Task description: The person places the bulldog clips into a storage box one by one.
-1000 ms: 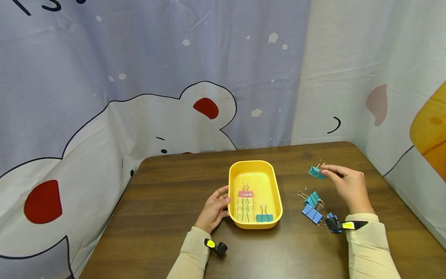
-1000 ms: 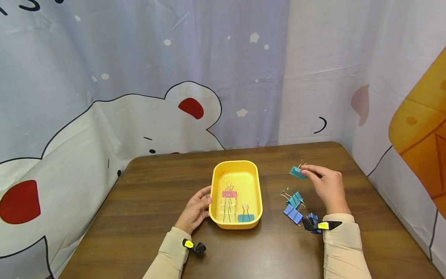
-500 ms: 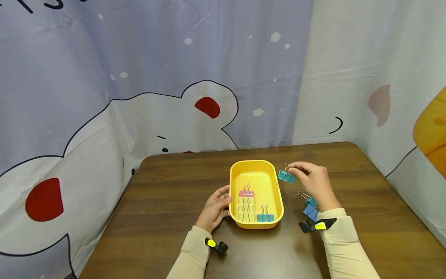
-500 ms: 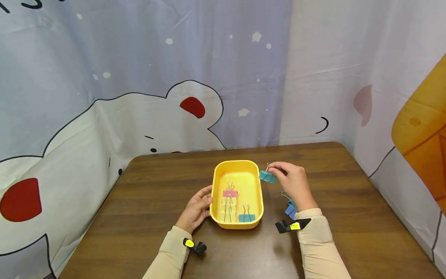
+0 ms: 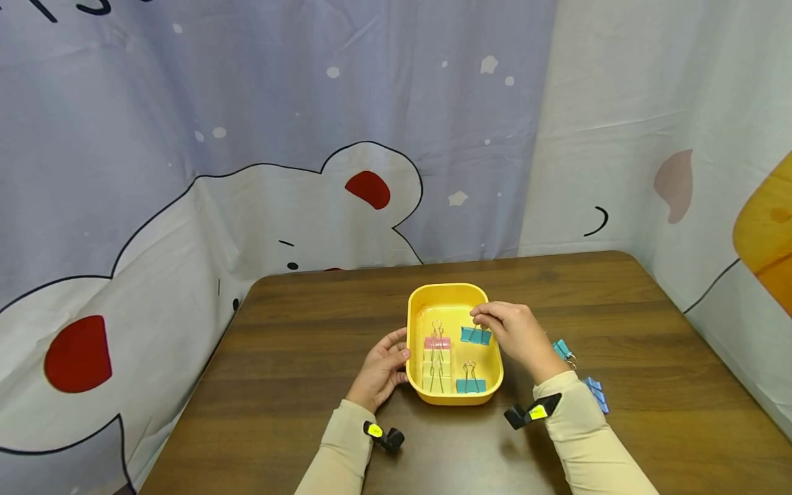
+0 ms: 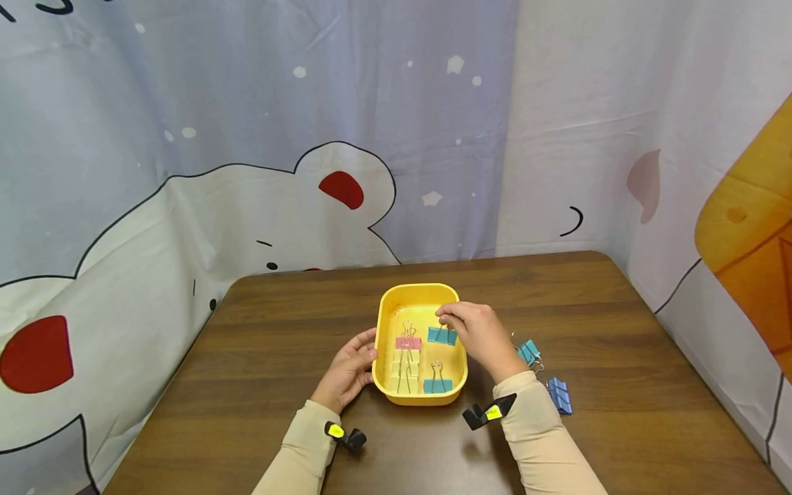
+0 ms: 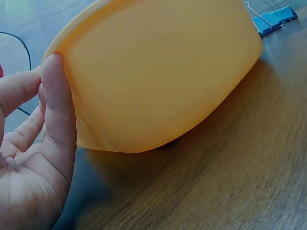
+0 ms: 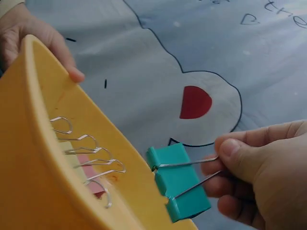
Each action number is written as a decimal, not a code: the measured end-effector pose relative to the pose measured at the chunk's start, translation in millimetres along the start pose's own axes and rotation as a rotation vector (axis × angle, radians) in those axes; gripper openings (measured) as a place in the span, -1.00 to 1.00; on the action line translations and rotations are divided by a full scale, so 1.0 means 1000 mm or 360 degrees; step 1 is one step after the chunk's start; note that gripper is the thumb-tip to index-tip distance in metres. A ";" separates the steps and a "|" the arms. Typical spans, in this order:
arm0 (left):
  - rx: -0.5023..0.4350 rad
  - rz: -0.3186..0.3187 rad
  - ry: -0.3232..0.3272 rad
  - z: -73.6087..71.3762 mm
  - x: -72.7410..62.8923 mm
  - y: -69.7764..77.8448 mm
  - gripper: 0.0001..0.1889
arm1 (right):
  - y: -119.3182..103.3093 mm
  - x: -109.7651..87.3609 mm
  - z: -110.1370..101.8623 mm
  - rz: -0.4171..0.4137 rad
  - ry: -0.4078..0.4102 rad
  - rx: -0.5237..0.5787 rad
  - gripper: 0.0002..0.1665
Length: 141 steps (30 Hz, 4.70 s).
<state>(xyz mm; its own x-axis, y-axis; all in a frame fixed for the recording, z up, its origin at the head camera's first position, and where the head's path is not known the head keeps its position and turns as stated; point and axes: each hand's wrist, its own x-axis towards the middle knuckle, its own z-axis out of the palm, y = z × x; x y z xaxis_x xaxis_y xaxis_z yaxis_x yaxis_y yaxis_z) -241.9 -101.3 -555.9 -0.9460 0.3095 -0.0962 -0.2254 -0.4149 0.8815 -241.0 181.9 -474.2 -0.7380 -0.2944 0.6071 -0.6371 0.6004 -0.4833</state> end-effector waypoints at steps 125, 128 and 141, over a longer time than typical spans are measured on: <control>0.0017 -0.0013 -0.0011 0.002 -0.002 0.002 -0.43 | 0.078 -0.040 -0.082 0.0749 -0.0201 -0.0246 -0.83; 0.0021 -0.0014 -0.0007 0.001 -0.002 0.002 -0.43 | 0.074 -0.037 -0.081 0.0730 -0.0133 -0.0242 -0.84; 0.0021 -0.0005 0.0005 0.001 -0.001 0.000 -0.46 | 0.045 -0.022 -0.080 0.0655 0.0053 -0.0091 -0.81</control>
<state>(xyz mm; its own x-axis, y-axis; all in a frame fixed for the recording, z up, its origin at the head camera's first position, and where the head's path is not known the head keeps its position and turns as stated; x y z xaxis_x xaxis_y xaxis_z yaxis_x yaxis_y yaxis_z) -240.7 -101.1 -555.3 -0.9459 0.3084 -0.1004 -0.2255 -0.4028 0.8871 -235.8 275.0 -458.4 -0.9203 0.0024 0.3912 -0.2765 0.7036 -0.6546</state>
